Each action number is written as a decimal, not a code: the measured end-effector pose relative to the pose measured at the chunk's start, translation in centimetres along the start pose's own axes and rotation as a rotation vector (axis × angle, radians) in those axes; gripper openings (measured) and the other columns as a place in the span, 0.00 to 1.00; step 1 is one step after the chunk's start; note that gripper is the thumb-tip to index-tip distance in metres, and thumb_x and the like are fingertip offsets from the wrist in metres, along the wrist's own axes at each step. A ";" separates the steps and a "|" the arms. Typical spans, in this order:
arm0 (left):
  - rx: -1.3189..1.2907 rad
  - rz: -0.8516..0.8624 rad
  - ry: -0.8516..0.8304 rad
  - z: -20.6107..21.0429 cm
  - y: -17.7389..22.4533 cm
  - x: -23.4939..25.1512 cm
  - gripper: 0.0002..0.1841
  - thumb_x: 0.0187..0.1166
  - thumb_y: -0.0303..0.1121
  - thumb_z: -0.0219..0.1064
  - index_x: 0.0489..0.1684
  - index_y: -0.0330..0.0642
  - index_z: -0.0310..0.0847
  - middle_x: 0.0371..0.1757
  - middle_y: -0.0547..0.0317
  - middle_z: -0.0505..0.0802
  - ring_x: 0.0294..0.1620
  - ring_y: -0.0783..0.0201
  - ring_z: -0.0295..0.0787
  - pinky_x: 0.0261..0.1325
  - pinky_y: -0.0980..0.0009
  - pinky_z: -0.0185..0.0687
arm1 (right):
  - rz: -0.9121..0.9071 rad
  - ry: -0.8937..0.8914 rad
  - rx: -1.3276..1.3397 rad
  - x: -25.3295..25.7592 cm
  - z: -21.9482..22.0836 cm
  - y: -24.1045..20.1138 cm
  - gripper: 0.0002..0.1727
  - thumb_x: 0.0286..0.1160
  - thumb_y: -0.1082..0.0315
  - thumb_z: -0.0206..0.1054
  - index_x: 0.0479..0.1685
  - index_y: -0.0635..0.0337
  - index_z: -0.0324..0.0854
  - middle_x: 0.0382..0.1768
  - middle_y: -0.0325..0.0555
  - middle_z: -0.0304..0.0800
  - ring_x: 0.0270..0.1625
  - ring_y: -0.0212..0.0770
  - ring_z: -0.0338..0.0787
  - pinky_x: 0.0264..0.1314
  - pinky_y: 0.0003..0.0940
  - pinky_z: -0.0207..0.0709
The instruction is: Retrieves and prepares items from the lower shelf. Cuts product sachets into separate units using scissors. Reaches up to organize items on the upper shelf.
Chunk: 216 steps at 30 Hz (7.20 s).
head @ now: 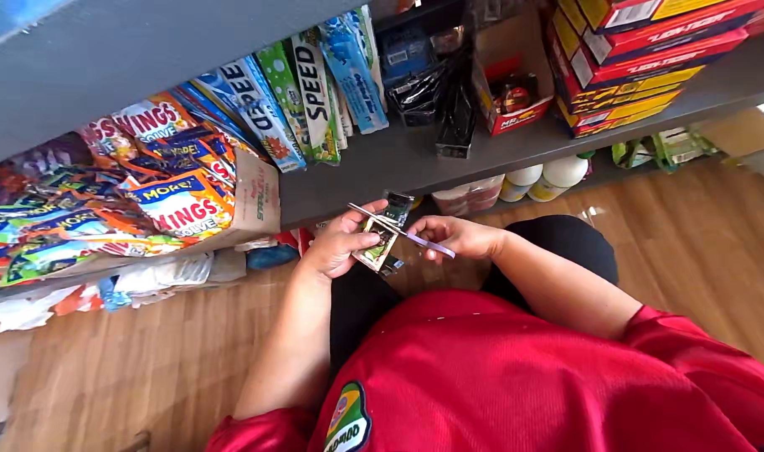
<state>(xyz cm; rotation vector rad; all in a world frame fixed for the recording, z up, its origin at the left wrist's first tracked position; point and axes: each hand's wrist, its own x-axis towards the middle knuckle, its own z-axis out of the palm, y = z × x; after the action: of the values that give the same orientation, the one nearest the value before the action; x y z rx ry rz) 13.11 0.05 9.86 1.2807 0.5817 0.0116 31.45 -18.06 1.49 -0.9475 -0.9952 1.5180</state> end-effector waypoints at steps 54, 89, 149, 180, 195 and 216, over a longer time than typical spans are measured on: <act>0.533 0.336 0.002 6.0 -4.4 1.0 0.20 0.70 0.20 0.74 0.63 0.34 0.86 0.74 0.43 0.82 0.66 0.60 0.85 0.65 0.65 0.87 | -0.351 0.784 0.378 1.7 1.8 0.4 0.25 0.69 0.79 0.69 0.66 0.58 0.69 0.38 0.37 0.91 0.37 0.31 0.92 0.44 0.31 0.89; 0.580 0.238 0.115 0.4 3.3 -1.5 0.33 0.67 0.14 0.63 0.78 0.36 0.75 0.75 0.54 0.82 0.35 0.79 0.84 0.37 0.81 0.83 | 0.012 -0.057 0.062 -1.1 -1.6 -0.8 0.24 0.66 0.53 0.74 0.61 0.51 0.80 0.37 0.27 0.87 0.38 0.24 0.86 0.44 0.20 0.83; 0.019 0.163 -0.193 -0.3 0.3 -0.6 0.36 0.60 0.24 0.75 0.76 0.42 0.71 0.59 0.62 0.93 0.55 0.66 0.93 0.60 0.67 0.90 | -0.052 -0.065 0.054 -0.9 -0.7 0.3 0.24 0.62 0.61 0.77 0.60 0.54 0.83 0.30 0.28 0.89 0.31 0.23 0.86 0.37 0.19 0.83; 0.112 0.104 -0.201 -1.0 -0.1 0.1 0.42 0.61 0.23 0.71 0.85 0.37 0.60 0.61 0.64 0.92 0.51 0.71 0.92 0.56 0.71 0.90 | 0.026 -0.068 -0.033 -0.6 -0.5 0.0 0.23 0.65 0.66 0.69 0.63 0.57 0.77 0.32 0.29 0.86 0.33 0.22 0.84 0.39 0.18 0.80; 0.629 0.102 0.458 -4.9 2.2 6.4 0.37 0.71 0.18 0.66 0.86 0.46 0.67 0.88 0.49 0.70 0.83 0.53 0.71 0.77 0.51 0.74 | -0.001 0.274 -0.011 0.9 -0.8 0.3 0.28 0.71 0.63 0.68 0.73 0.61 0.71 0.42 0.37 0.86 0.39 0.29 0.87 0.45 0.26 0.84; 0.527 0.286 0.150 7.1 -2.7 2.7 0.22 0.75 0.17 0.63 0.70 0.37 0.83 0.70 0.48 0.84 0.42 0.71 0.87 0.48 0.74 0.86 | -0.382 0.832 0.244 1.2 0.6 0.4 0.29 0.65 0.78 0.71 0.68 0.59 0.69 0.38 0.34 0.92 0.38 0.28 0.92 0.44 0.27 0.88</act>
<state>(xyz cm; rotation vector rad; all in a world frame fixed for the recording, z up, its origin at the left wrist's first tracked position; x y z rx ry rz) 17.56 -6.29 7.53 1.8820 0.5428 0.2051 30.61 -17.02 1.22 -1.0064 -0.3432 0.7710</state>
